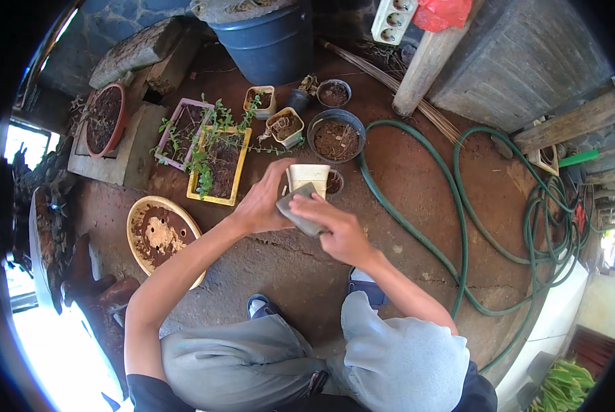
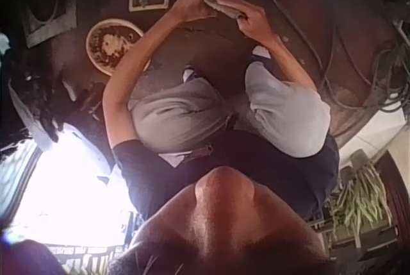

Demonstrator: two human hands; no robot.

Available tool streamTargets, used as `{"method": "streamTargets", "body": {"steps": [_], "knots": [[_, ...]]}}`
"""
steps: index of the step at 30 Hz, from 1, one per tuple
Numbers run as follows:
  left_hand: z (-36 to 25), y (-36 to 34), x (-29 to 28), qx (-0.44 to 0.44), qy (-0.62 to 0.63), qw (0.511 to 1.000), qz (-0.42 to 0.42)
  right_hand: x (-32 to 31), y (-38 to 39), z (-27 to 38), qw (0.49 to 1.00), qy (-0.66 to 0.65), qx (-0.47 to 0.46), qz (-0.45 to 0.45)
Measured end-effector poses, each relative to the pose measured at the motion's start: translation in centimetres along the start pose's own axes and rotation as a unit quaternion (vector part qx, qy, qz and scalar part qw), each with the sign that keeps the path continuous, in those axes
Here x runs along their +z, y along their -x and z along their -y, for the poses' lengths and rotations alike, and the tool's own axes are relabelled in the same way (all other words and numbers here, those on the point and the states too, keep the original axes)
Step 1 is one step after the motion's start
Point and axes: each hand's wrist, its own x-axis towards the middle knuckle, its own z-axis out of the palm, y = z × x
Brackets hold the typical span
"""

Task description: Cleaning a small plastic plant pot with a cloth and then moving it near other plants.

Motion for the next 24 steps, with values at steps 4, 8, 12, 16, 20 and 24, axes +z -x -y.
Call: {"method": "streamTargets", "body": {"steps": [4,8,12,16,20,24], "knots": [[1.2,0.7,-0.1,-0.010,0.040,0.999,-0.022,-3.3,-1.4,-0.8,0.976,-0.083,0.086,-0.183],[0.1,-0.2,0.0,-0.031,0.106,0.991,-0.072,-3.5,-2.4,-2.7,0.979,-0.036,0.064,-0.192],[-1.0,-1.1,-0.9,-0.113,0.193,0.973,-0.049,-1.3,-2.5,-2.4,0.981,-0.078,0.079,-0.157],[-0.4,-1.1,-1.3,-0.165,0.255,0.953,0.019,-1.1,-1.9,-1.4,0.979,-0.088,0.086,-0.161],[1.6,-0.5,-0.8,-0.215,0.345,0.911,0.072,-1.0,-0.8,-0.7,0.985,-0.086,0.065,-0.137],[1.4,0.8,-0.4,-0.204,0.432,0.872,0.107,-1.4,-0.3,-2.3,0.930,-0.202,0.164,-0.259]]}}
